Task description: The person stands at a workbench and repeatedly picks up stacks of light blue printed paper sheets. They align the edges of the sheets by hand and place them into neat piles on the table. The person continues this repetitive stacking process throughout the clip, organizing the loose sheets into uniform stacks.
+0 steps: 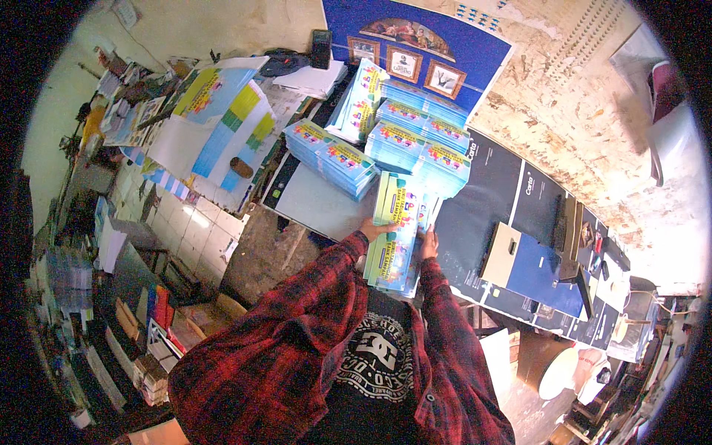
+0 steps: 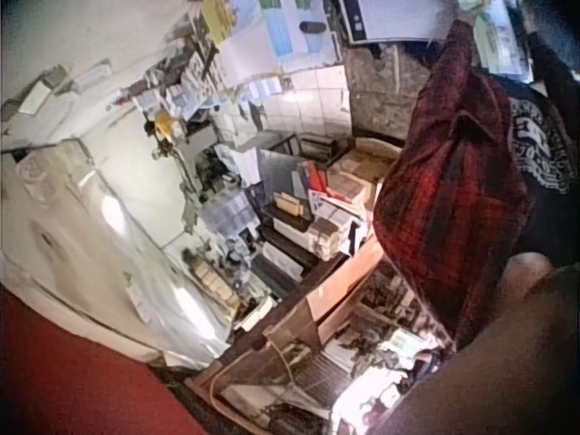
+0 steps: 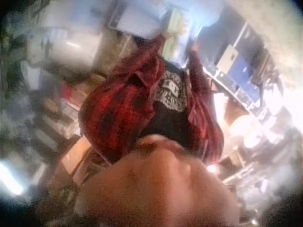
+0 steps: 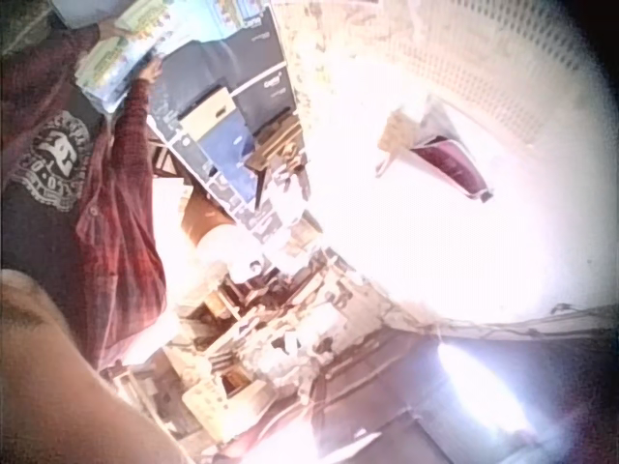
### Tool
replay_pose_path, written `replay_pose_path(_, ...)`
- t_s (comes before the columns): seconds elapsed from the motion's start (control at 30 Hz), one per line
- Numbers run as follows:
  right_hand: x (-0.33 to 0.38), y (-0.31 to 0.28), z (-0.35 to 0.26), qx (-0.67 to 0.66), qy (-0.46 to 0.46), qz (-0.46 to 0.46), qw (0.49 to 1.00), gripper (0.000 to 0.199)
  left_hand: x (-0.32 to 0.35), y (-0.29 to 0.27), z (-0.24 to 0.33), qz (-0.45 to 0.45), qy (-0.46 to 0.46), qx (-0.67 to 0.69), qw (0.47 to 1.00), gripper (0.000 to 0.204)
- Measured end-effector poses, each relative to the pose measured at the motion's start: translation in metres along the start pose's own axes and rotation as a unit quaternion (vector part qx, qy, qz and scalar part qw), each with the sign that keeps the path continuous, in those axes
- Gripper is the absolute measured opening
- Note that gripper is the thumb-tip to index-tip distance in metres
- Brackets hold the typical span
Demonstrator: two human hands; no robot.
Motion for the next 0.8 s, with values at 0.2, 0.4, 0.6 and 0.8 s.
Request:
replay_pose_path(0.2,0.006,-0.006,-0.017,-0.034,-0.061,-0.026,0.997,0.066,0.015,-0.012,-0.010,0.115,-0.131,-0.059,0.983,0.064)
replay_pose_path(0.4,0.009,-0.007,-0.025,-0.151,-0.036,-0.048,0.987,0.066,0.029,-0.035,-0.016,0.073,-0.132,0.015,0.988,0.060)
replay_pose_path(0.6,0.026,-0.034,-0.016,0.104,-0.034,0.123,0.986,0.070,0.070,-0.034,0.038,0.025,-0.127,0.089,0.988,0.049)
replay_pose_path(0.8,0.002,0.001,0.022,-0.033,0.036,0.021,0.999,0.071,0.030,0.022,0.034,-0.025,-0.074,0.021,0.997,0.043)
Point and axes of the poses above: each hand's wrist, its own x-axis away from the middle knuckle, its own y-axis out of the palm, z = x × y, the point moved 9 cm from there along -x, towards the middle knuckle, and after that the axes turned 4 degrees about -y, right-handed, at the moved point
